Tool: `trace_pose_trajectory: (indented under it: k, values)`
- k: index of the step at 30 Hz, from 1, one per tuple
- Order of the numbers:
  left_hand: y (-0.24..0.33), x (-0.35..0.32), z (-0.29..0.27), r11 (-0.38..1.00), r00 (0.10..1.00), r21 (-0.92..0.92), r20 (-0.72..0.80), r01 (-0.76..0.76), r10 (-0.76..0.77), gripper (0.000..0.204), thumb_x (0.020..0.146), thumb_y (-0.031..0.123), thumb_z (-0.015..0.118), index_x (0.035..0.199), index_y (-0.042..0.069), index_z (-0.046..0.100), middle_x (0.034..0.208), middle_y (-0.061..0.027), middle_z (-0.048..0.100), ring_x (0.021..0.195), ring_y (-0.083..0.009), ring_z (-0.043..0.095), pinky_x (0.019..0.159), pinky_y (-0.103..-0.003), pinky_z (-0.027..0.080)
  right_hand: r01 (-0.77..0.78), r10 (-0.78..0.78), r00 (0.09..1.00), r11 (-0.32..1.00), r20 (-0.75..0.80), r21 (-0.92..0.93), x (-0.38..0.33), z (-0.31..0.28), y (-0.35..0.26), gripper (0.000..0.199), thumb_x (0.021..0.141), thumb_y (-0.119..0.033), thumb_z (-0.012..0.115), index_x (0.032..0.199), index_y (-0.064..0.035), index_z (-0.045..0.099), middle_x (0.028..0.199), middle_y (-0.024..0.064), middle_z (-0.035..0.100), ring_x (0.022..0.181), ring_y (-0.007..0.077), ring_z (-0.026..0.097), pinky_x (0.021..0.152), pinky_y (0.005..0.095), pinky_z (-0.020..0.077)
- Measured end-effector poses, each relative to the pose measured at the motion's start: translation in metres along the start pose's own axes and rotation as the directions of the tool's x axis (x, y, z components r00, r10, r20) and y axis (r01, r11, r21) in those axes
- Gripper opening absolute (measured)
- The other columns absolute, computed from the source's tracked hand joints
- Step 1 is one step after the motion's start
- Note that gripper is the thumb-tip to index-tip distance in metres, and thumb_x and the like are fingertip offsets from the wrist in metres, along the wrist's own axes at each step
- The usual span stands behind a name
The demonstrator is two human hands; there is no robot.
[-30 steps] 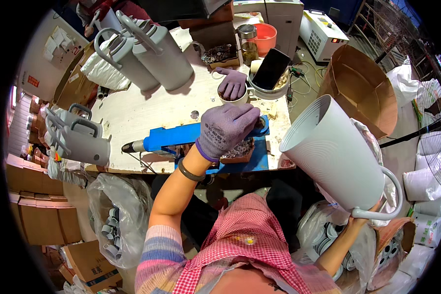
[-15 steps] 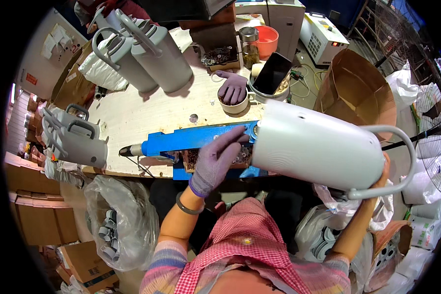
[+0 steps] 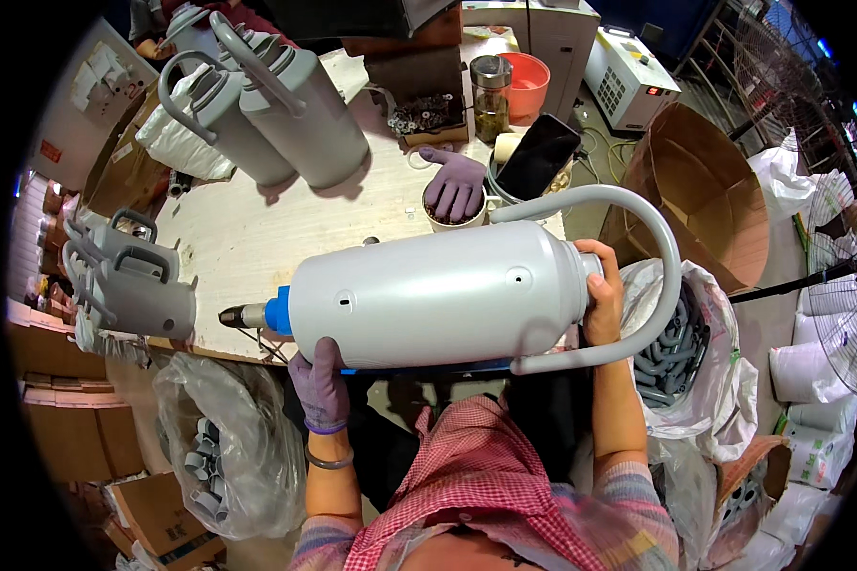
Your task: The person repeatedly assembles gray plastic sprayers by picking up a body, inserting a nozzle, attaching a handle, and placing the finished unit on the table. The process is repeated multiple times in a consistent sequence.
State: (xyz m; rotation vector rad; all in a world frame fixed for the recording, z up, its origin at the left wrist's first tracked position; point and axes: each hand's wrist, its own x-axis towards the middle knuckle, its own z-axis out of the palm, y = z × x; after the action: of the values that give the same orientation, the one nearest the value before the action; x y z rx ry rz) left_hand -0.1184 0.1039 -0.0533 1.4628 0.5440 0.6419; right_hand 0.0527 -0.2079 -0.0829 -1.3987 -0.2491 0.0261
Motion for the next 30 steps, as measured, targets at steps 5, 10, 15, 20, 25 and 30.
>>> trace_pose_trajectory:
  k: [5, 10, 15, 20, 25, 30]
  values:
    - [-0.008, 0.003, -0.004, 1.000, 1.000, -0.019, 0.018, 0.012, -0.012, 0.041, 0.094, 0.038, 0.065, 0.090, -0.003, 0.064, 0.081, -0.0010, 0.065, 0.072, -0.0070, 0.054, 0.065, -0.025, 0.042, 0.008, -0.008, 1.000, 1.000, 0.013, -0.008, -0.001, -0.002, 0.002, 0.053, 0.085, -0.039, 0.051, 0.121, 0.0003, 0.053, 0.114, 0.0123, 0.058, 0.105, 0.0196, 0.054, 0.095, 0.0317, 0.0398]
    - [-0.015, 0.002, -0.025, 0.998, 0.991, -0.005, 0.120, 0.067, -0.066, 0.042, 0.097, 0.034, 0.061, 0.116, -0.002, 0.058, 0.108, -0.0075, 0.066, 0.096, -0.0150, 0.062, 0.083, -0.030, 0.049, 0.043, -0.042, 0.999, 0.999, 0.021, -0.031, -0.003, 0.002, 0.002, 0.054, 0.086, -0.039, 0.050, 0.122, 0.0013, 0.052, 0.115, 0.0134, 0.058, 0.106, 0.0204, 0.054, 0.096, 0.0329, 0.0399]
    - [-0.016, 0.003, -0.026, 0.999, 0.990, -0.010, 0.135, 0.054, -0.052, 0.039, 0.097, 0.033, 0.062, 0.116, -0.001, 0.058, 0.108, -0.0076, 0.065, 0.096, -0.0148, 0.062, 0.082, -0.030, 0.049, 0.029, -0.029, 1.000, 1.000, 0.001, 0.007, -0.001, 0.003, 0.003, 0.054, 0.085, -0.037, 0.049, 0.122, 0.0012, 0.052, 0.115, 0.0132, 0.058, 0.106, 0.0206, 0.053, 0.097, 0.0329, 0.0399]
    - [-0.021, 0.004, -0.025, 0.999, 0.992, -0.017, 0.125, 0.034, -0.032, 0.041, 0.097, 0.031, 0.062, 0.120, -0.003, 0.053, 0.113, -0.0090, 0.063, 0.099, -0.0162, 0.062, 0.084, -0.031, 0.049, 0.038, -0.038, 0.999, 0.999, -0.027, 0.018, 0.001, -0.001, 0.006, 0.054, 0.084, -0.037, 0.049, 0.122, 0.0014, 0.052, 0.115, 0.0132, 0.058, 0.105, 0.0204, 0.054, 0.096, 0.0323, 0.0402]
    - [-0.018, 0.008, -0.024, 0.999, 0.988, -0.051, 0.153, 0.004, 0.004, 0.044, 0.097, 0.032, 0.062, 0.121, -0.004, 0.051, 0.115, -0.0113, 0.062, 0.101, -0.0180, 0.062, 0.087, -0.033, 0.050, 0.047, -0.047, 0.999, 0.999, -0.014, -0.019, 0.002, -0.002, 0.005, 0.055, 0.084, -0.037, 0.049, 0.123, 0.0017, 0.052, 0.115, 0.0134, 0.058, 0.105, 0.0210, 0.054, 0.095, 0.0327, 0.0405]
    - [0.000, 0.006, -0.014, 0.999, 0.997, 0.023, 0.074, -0.022, 0.020, 0.035, 0.094, 0.030, 0.066, 0.103, -0.003, 0.061, 0.097, -0.0062, 0.065, 0.088, -0.0123, 0.059, 0.078, -0.028, 0.047, 0.075, -0.075, 0.997, 0.997, -0.006, -0.008, -0.002, 0.002, 0.012, 0.056, 0.084, -0.038, 0.049, 0.123, 0.0024, 0.052, 0.116, 0.0147, 0.058, 0.107, 0.0230, 0.054, 0.098, 0.0339, 0.0397]
